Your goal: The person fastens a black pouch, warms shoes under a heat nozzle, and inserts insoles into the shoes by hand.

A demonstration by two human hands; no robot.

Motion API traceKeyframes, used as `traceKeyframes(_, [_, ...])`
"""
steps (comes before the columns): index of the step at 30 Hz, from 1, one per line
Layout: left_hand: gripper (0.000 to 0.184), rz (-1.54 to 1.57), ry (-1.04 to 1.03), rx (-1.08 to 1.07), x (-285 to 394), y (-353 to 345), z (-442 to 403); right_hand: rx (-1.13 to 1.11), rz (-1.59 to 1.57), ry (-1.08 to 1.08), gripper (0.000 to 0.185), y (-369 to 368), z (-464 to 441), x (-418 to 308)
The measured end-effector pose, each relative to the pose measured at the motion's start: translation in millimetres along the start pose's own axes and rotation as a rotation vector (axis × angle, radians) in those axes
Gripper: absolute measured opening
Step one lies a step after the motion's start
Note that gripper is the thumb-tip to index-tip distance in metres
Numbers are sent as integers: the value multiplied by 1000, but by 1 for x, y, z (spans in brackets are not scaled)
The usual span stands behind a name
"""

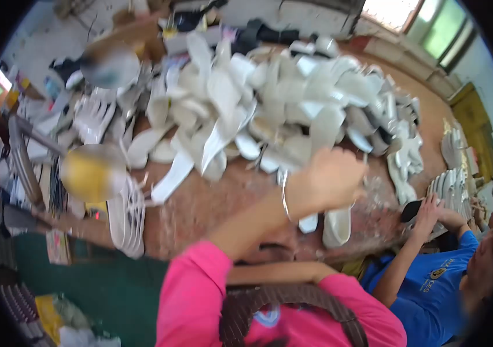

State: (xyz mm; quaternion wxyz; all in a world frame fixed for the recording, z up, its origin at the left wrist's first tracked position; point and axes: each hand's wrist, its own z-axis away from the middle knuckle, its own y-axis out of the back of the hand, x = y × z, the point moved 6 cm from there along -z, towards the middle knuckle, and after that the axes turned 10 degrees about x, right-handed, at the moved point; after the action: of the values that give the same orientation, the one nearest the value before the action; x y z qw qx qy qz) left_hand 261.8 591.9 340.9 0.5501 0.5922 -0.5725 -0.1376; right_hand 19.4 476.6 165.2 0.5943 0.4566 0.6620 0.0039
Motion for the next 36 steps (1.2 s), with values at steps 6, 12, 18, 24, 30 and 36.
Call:
traceKeyframes(6, [49,422,-52,-4,35,-22,-4,-41,-452,-142,25,24,-2,28])
traceKeyframes(12, [32,556,-153,333,46,-29,35,-319,-1082,-395,18,-34,-14,41])
traceKeyframes(18, [27,758,-405,289,52,-94,35,-915,-394,63,13,0,-37,-78])
traceKeyframes(24, [26,708,-456,261,69,-83,30,-710,-470,98,13,7,-37,-83])
traceKeyframes(30, [24,512,-418,172,105,-50,3,-363,-446,-33,11,61,-25,-39])
traceKeyframes(36, [23,204,-147,113,107,-54,-52,-88,-440,-318,15,73,67,31])
